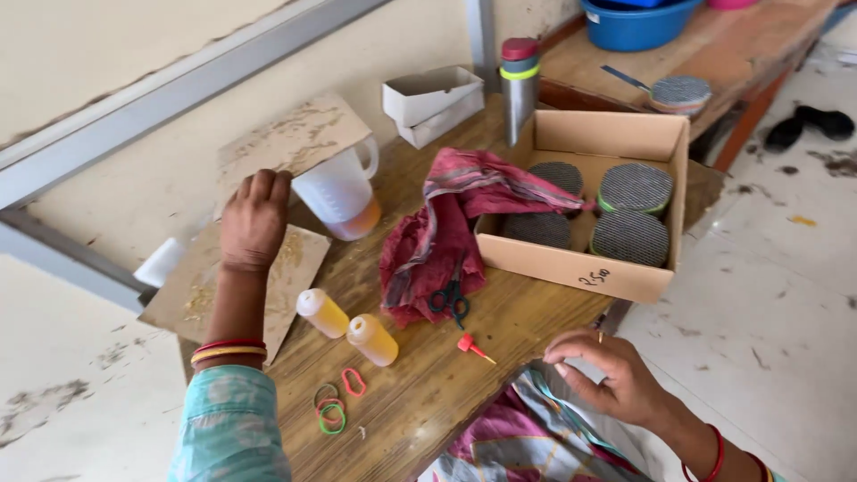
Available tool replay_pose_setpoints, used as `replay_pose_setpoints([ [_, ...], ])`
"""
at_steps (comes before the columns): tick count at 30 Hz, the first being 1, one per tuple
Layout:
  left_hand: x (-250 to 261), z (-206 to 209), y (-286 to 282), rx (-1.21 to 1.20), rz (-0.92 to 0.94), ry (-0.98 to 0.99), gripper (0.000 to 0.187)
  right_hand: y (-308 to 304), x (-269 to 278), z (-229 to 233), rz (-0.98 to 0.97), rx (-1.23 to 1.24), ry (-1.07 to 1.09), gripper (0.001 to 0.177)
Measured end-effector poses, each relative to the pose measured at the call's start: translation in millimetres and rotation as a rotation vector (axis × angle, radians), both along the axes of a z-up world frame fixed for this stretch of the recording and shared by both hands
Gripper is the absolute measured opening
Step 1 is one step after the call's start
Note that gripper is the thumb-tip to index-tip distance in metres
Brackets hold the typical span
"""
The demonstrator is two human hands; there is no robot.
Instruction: The person fills small plastic bottles with liquid and applies liquid to circular mesh filters in a manufacturing setting.
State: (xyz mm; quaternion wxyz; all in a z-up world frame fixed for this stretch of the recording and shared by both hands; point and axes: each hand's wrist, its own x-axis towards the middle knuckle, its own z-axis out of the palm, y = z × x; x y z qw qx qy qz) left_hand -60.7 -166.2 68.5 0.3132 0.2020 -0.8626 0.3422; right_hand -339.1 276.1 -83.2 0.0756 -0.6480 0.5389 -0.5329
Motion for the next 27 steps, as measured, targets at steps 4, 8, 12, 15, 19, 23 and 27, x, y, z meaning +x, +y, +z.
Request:
replay_pose_setpoints([
  [4,-18.9,-16.9,-23.4,0.103,0.122,-0.072,0.023,33.8,-9.0,-23.3,-0.001,0.097,-0.027,0.015],
  [8,-17.7,-31.4,-41.8,0.003,0.133,-0.133,0.016,48.0,3.6,-32.4,-0.017,0.116,-0.143,0.016],
  [12,-6.9,23.3,86.0,0.059,0.085,-0.024,0.026,43.7,2.6,-34.2,0.003,0.086,-0.125,0.018],
  [15,22.2,27.4,161.7,0.254,-0.007,0.154,0.029,30.9,-2.1,-39.6,0.025,0.129,-0.146,0.018],
  [19,65.1,-6.5,231.4,0.567,-0.053,0.438,0.027,-18.5,0.7,-14.8,0.093,0.155,-0.046,0.021],
  [23,99.2,-38.6,233.4,0.587,-0.009,0.553,0.034,-69.2,20.7,15.3,0.254,0.108,0.135,0.025],
  [27,127.5,-68.5,178.5,0.744,0.150,0.779,0.045,-96.0,39.0,49.9,0.281,0.092,0.224,0.030],
])
